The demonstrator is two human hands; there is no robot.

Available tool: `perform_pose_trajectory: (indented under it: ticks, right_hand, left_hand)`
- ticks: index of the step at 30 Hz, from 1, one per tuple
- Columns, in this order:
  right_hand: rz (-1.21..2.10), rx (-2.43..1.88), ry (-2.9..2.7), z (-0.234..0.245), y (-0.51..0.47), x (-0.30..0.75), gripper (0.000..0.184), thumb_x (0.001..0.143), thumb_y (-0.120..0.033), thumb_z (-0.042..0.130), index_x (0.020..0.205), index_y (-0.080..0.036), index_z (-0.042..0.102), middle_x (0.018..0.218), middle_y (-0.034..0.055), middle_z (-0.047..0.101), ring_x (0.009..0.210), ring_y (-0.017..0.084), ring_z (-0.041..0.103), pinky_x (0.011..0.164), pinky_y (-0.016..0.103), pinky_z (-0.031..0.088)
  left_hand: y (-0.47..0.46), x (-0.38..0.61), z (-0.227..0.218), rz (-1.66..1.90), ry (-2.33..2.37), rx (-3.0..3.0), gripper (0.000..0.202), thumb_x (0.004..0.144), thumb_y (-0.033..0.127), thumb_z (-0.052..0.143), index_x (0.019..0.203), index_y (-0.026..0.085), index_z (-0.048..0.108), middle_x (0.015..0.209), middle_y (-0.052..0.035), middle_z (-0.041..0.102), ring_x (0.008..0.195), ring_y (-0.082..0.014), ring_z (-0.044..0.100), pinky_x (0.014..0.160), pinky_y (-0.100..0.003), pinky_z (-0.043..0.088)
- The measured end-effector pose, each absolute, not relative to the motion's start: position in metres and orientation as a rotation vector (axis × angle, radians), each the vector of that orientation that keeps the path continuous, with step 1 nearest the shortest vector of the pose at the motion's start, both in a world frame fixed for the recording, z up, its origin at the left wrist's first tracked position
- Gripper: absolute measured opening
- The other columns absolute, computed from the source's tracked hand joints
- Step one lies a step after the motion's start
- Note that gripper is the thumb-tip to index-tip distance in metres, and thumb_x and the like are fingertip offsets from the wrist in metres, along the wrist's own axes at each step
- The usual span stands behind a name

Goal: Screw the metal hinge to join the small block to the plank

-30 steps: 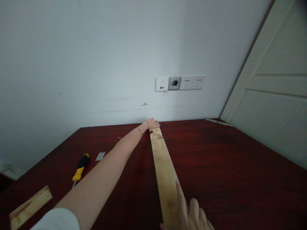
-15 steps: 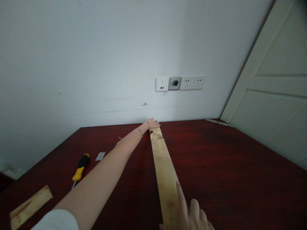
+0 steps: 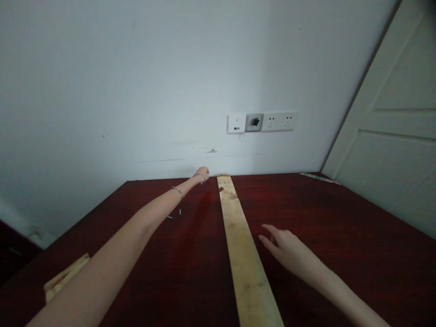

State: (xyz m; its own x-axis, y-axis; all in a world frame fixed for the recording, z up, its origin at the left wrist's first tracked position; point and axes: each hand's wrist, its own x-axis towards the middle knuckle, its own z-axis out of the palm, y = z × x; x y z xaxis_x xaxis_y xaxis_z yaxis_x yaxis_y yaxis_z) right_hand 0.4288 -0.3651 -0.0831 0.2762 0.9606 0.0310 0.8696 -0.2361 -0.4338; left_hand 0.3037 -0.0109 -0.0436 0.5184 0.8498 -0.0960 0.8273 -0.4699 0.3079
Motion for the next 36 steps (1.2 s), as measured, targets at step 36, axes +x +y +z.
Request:
perform_pose_trajectory:
  ticks: [36]
  right_hand:
    - [0.698,-1.939,-1.618,-0.107,-0.308,0.418,0.04,0.091,-0.027,0.036,0.127,-0.011,0.047,0.084,0.0088,0.068,0.039,0.009,0.053,0.035,0.019,0.041]
  left_hand:
    - [-0.245,0.239,-0.095,-0.016,0.911,1.807,0.052,0.087,0.012,0.046,0.132,0.021,0.023,0.062,0.0095,0.046,0.034,-0.0018,0.036,0.035,-0.014,0.034]
